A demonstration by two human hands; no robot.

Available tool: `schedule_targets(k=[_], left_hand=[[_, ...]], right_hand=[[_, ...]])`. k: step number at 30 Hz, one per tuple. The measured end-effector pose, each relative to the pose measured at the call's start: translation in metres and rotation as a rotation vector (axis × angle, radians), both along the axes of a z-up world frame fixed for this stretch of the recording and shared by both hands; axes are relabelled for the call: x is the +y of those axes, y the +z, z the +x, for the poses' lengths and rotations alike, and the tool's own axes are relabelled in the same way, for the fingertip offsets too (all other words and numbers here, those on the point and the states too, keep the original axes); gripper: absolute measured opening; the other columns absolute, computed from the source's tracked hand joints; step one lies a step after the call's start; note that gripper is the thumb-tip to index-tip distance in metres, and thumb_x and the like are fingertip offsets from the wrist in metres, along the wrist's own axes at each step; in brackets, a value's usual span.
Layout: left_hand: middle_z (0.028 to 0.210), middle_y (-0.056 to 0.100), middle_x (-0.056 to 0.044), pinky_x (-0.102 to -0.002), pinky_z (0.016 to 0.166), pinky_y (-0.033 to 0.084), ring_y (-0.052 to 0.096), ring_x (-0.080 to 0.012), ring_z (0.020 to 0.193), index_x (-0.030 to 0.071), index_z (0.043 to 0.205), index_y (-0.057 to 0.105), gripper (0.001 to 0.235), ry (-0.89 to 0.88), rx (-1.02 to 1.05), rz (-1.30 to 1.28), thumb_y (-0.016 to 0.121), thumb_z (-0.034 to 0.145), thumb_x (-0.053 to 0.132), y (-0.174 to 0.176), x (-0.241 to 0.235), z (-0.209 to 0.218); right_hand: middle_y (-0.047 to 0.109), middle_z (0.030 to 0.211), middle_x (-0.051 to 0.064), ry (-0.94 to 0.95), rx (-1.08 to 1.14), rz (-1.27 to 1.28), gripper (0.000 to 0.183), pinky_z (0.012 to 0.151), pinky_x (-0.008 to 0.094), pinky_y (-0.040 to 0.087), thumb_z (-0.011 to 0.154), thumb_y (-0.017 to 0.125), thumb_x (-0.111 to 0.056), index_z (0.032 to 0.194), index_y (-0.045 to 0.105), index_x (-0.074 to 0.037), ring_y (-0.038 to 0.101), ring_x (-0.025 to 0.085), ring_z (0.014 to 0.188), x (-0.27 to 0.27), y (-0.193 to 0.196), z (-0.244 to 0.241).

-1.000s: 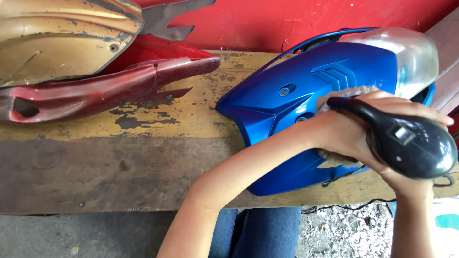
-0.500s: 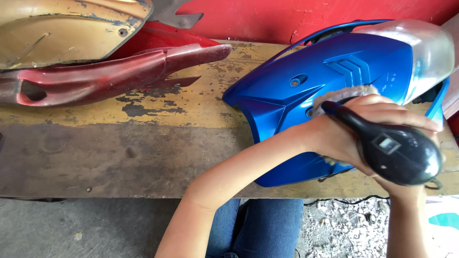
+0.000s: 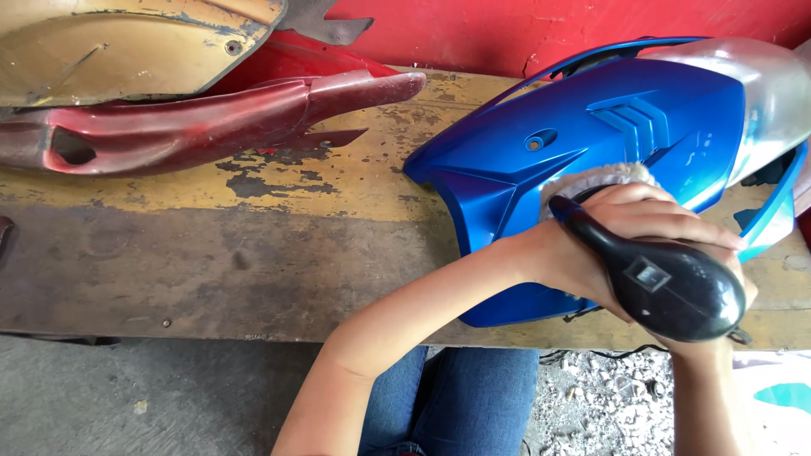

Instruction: The person uses a handheld electric polisher with a buffing pad to polish the surface of a blue motorcycle fairing. They move the tool across the plastic bodywork, covering various sections of the fairing.

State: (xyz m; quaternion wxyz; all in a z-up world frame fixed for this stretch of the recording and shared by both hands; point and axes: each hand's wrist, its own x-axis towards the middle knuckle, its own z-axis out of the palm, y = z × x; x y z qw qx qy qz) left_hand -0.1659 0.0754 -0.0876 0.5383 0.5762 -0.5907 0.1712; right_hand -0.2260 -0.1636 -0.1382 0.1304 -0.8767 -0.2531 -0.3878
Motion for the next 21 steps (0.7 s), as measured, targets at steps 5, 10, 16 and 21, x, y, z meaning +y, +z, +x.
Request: schedule_targets(k=[5, 10, 16, 21], left_hand=[[0.141, 0.059, 0.002, -0.035, 0.118, 0.04, 0.058, -0.014, 0.13, 0.024, 0.137, 0.053, 0.086, 0.054, -0.076, -0.053, 0.09, 0.063, 0.048, -0.018, 0.002, -0.011], [0.144, 0.058, 0.008, -0.032, 0.118, 0.038, 0.056, -0.0095, 0.13, 0.024, 0.144, 0.049, 0.083, 0.072, 0.005, 0.037, 0.088, 0.074, 0.047, -0.021, -0.001, -0.016], [0.144, 0.059, 0.007, -0.033, 0.118, 0.036, 0.058, -0.0101, 0.13, 0.023, 0.145, 0.049, 0.083, 0.029, 0.03, 0.037, 0.087, 0.074, 0.043, -0.016, 0.006, -0.015], [0.143, 0.06, 0.002, -0.035, 0.123, 0.034, 0.057, -0.0153, 0.132, 0.019, 0.142, 0.052, 0.077, 0.071, 0.018, 0.037, 0.086, 0.075, 0.036, -0.014, 0.017, -0.036]], right_hand=[[0.071, 0.113, 0.005, 0.072, 0.148, 0.207, 0.029, 0.082, 0.027, 0.058, 0.099, 0.078, -0.024, 0.116, 0.064, -0.005, 0.072, 0.014, 0.096, 0.013, -0.002, -0.002], [0.073, 0.115, 0.01, -0.072, 0.079, -0.058, 0.021, 0.083, 0.026, 0.059, 0.102, 0.076, -0.018, 0.116, 0.069, -0.004, 0.074, 0.017, 0.098, -0.016, -0.026, 0.006], [0.075, 0.11, 0.008, 0.079, 0.107, 0.121, 0.018, 0.082, 0.026, 0.059, 0.107, 0.077, -0.021, 0.116, 0.069, -0.007, 0.074, 0.015, 0.096, -0.022, -0.035, 0.007], [0.076, 0.111, 0.012, -0.175, 0.029, -0.144, 0.027, 0.074, 0.031, 0.057, 0.098, 0.079, -0.024, 0.115, 0.073, -0.004, 0.073, 0.02, 0.086, -0.035, -0.063, -0.007]])
